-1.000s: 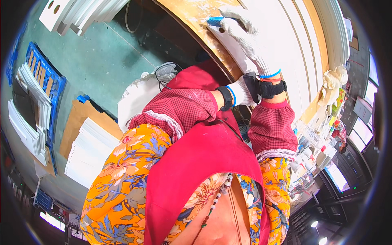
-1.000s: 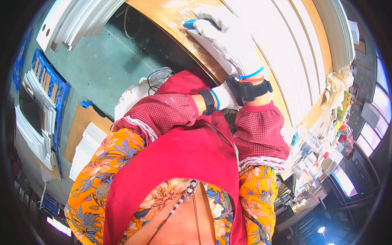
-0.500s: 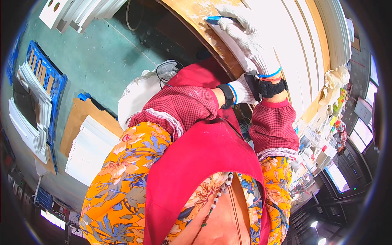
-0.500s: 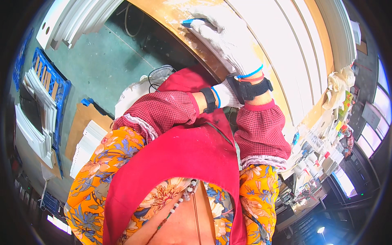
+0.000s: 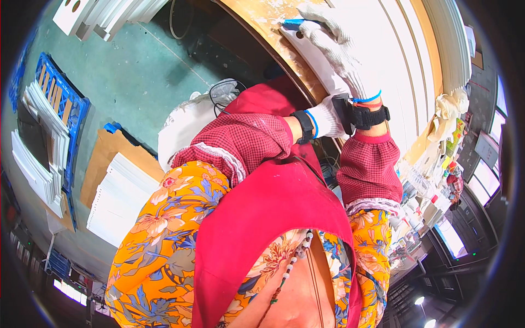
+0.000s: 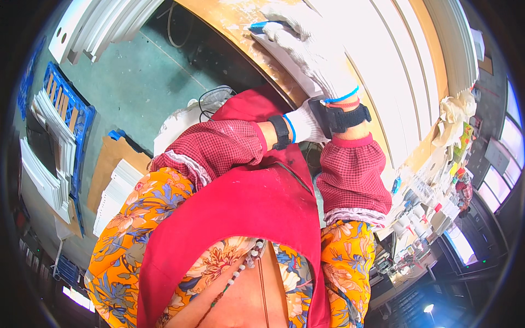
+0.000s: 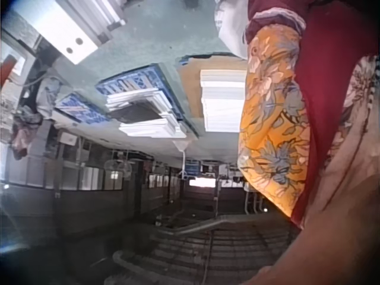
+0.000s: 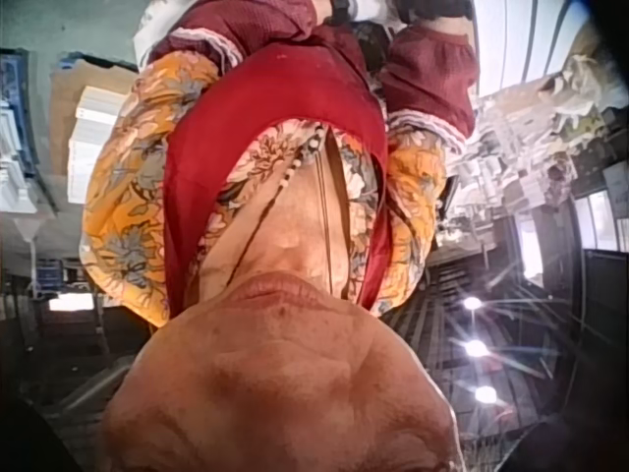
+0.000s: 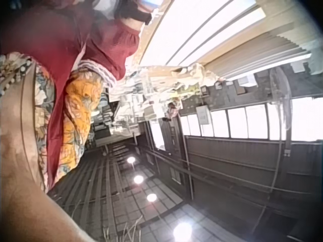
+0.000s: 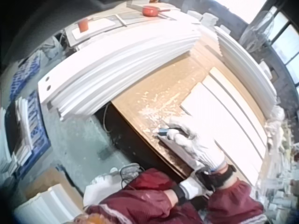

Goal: Sanding and polishing white furniture panels on a workbench in a factory setting.

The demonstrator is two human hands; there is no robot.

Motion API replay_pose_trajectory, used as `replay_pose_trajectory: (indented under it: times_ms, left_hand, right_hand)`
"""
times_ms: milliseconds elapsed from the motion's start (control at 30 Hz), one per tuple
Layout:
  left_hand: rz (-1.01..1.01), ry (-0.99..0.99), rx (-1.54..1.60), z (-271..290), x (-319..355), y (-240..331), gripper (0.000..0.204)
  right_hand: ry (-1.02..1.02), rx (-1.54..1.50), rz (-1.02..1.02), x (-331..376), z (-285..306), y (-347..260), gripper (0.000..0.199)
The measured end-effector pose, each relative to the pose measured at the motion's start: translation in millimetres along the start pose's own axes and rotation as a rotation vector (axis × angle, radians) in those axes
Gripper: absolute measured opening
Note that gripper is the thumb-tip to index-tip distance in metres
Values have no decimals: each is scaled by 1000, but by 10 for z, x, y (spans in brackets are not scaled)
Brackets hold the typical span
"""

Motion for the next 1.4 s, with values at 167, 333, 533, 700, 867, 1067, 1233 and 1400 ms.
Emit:
replay_pose_trajectory:
  times_ms: [167, 333, 533, 700, 867, 1067, 1233, 1400]
  left_hand:
    - [38, -119, -31, 179, -37, 69, 53]
    - [-17, -127, -201, 135, -6, 40, 50]
    - [23, -211, -80, 148, -27, 34, 47]
    - [-16, -38, -142, 111, 3, 31, 49]
    - [14, -120, -99, 29, 5, -5, 47]
    - [-76, 98, -205, 10, 48, -2, 32]
    - [3, 415, 505, 44, 77, -4, 14]
    - [61, 470, 606, 149, 132, 25, 17]
  right_hand:
    - [-110, -207, 59, -69, -31, 149, 27]
    - [-101, -150, -25, -98, -32, 191, 28]
    - [-169, -254, -73, -45, -4, 69, 29]
    - [-91, -18, 73, -99, 8, 125, 32]
    - [-118, -202, 87, -105, -31, 200, 33]
    - [-34, -92, 56, -63, 9, 132, 32]
    - [-45, -394, -24, -31, 35, 359, 30]
    - [9, -134, 194, 12, 54, 578, 40]
Point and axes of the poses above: each hand's wrist, its own x-axis away from the middle knuckle, its own z-axis out of the back of the hand, y = z × x, the point moved 1 cm from there along -x, towards the middle knuckle, and after that the axes turned 10 degrees about -z, right-handed, at the moved point
